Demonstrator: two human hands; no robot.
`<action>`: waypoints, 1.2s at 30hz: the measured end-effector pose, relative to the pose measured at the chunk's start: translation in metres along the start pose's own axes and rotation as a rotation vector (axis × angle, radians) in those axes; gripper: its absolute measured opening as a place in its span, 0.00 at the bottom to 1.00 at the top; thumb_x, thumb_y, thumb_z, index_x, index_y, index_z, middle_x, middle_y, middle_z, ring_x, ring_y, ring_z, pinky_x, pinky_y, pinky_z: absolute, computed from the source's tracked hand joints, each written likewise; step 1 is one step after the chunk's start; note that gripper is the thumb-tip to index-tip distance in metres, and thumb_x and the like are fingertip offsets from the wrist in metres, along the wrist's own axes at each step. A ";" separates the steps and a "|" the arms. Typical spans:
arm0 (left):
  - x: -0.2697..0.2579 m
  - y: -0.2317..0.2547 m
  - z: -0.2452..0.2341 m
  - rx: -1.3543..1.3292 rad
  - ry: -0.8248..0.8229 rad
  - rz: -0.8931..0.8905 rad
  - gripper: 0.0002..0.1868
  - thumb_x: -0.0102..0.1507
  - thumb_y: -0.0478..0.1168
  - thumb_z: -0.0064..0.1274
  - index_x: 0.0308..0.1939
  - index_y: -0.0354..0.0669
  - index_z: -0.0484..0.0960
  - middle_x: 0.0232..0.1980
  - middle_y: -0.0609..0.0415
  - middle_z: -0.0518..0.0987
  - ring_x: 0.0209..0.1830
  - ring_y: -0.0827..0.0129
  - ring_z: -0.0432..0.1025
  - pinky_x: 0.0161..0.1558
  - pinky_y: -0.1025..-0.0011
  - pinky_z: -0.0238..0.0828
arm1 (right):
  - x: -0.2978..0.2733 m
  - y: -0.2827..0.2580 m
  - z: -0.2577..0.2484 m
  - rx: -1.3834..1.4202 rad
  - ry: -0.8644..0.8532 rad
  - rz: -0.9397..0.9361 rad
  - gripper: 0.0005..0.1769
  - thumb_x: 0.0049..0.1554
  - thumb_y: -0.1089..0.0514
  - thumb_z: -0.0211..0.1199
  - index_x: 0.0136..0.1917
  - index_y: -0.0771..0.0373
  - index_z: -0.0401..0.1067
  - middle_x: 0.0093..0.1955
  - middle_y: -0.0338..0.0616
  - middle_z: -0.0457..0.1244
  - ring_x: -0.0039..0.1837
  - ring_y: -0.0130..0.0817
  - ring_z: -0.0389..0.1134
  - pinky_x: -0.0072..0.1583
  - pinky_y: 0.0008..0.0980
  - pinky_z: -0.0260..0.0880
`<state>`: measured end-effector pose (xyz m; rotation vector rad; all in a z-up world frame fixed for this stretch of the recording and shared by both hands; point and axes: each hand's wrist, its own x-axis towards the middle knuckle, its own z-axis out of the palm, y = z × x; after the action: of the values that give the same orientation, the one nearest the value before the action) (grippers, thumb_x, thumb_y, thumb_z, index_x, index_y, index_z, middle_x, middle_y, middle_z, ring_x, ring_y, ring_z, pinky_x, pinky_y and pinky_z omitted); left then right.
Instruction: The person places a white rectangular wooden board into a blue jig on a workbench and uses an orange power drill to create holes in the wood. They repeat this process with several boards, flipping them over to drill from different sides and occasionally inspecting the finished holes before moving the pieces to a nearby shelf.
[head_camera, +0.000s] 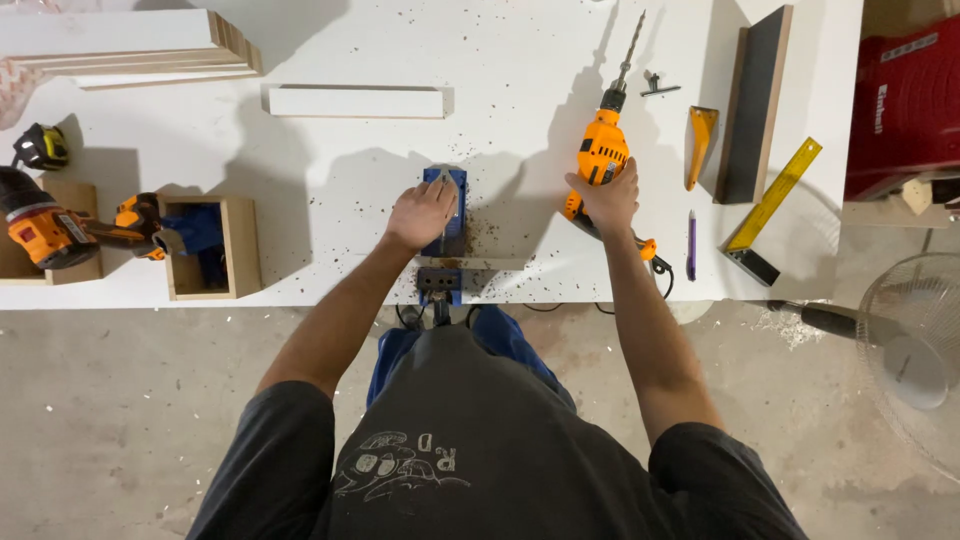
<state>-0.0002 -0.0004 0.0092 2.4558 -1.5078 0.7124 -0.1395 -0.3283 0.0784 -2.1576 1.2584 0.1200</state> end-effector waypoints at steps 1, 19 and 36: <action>0.002 0.000 -0.003 -0.001 -0.001 0.001 0.12 0.66 0.48 0.54 0.47 0.47 0.79 0.41 0.55 0.75 0.34 0.69 0.79 0.32 0.73 0.79 | -0.003 0.002 0.002 0.000 -0.001 0.001 0.70 0.49 0.26 0.78 0.81 0.65 0.41 0.76 0.59 0.52 0.77 0.57 0.56 0.71 0.58 0.54; 0.059 -0.021 -0.028 -0.464 -0.775 -0.321 0.17 0.68 0.45 0.40 0.32 0.44 0.81 0.29 0.49 0.80 0.32 0.47 0.80 0.35 0.51 0.77 | -0.094 0.022 0.128 -0.524 -0.496 -1.100 0.23 0.58 0.46 0.62 0.66 0.44 0.70 0.45 0.42 0.67 0.47 0.48 0.74 0.48 0.47 0.77; -0.024 -0.008 -0.277 -0.345 -1.131 -0.229 0.35 0.71 0.70 0.31 0.64 0.48 0.74 0.47 0.51 0.81 0.50 0.61 0.76 0.59 0.59 0.71 | -0.218 -0.058 -0.044 -0.492 -0.750 -0.881 0.35 0.66 0.28 0.45 0.61 0.58 0.72 0.47 0.52 0.69 0.50 0.42 0.73 0.57 0.41 0.74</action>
<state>-0.0872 0.1286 0.2397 2.7278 -1.3303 -1.0717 -0.2206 -0.1686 0.2228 -2.4894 -0.1954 0.8268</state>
